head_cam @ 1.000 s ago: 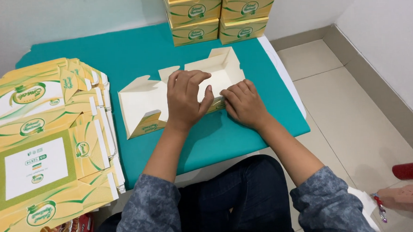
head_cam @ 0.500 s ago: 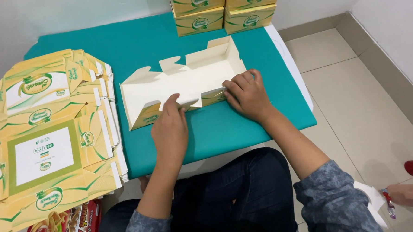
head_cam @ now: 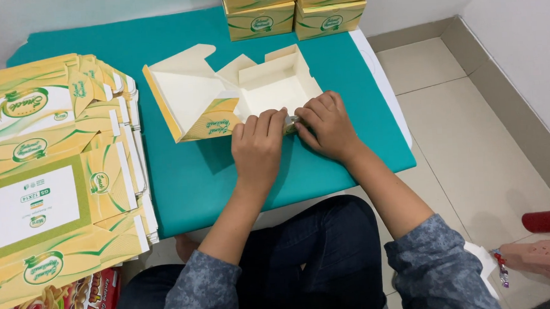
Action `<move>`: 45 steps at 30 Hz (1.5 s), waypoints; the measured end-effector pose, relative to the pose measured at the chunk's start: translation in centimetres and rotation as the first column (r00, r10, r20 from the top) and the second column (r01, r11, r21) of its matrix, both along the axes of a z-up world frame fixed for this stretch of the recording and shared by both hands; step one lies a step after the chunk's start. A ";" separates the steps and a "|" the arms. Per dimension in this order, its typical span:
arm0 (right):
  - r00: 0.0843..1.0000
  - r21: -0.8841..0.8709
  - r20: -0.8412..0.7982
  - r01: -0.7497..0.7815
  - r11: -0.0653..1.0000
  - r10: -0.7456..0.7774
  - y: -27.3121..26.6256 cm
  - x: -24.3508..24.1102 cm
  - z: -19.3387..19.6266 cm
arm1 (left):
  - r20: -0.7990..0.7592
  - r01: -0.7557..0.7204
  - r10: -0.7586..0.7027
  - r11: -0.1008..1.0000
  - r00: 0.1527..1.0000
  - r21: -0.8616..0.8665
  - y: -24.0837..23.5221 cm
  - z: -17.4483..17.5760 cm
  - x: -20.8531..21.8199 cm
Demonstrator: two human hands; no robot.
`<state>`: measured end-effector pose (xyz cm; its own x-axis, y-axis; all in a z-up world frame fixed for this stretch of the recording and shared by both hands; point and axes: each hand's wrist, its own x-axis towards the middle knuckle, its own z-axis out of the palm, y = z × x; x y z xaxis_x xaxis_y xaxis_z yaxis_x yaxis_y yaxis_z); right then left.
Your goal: The person assembles a flat, pre-printed cardboard box by folding the side flaps and tucking the tabs into slots to form a rectangular container. The person then places the completed box on a stack of similar boxes.
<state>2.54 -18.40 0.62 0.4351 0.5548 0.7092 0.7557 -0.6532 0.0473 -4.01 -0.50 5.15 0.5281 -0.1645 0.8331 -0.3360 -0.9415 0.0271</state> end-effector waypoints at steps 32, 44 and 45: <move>0.992 0.236 0.025 -0.122 0.964 0.120 -0.8 -0.6 1.7 | 0.122 0.071 -0.073 0.997 0.990 0.027 -0.3 -3.2 0.5; 0.939 0.309 -0.299 -0.072 0.948 0.169 -1.6 0.2 -0.9 | -0.238 0.075 -0.221 0.861 0.946 -0.502 6.6 0.4 -1.3; 0.954 0.192 -0.262 -0.100 0.976 0.149 -1.3 0.2 -1.0 | -0.191 0.051 -0.156 0.885 0.969 -0.463 6.5 0.8 -1.5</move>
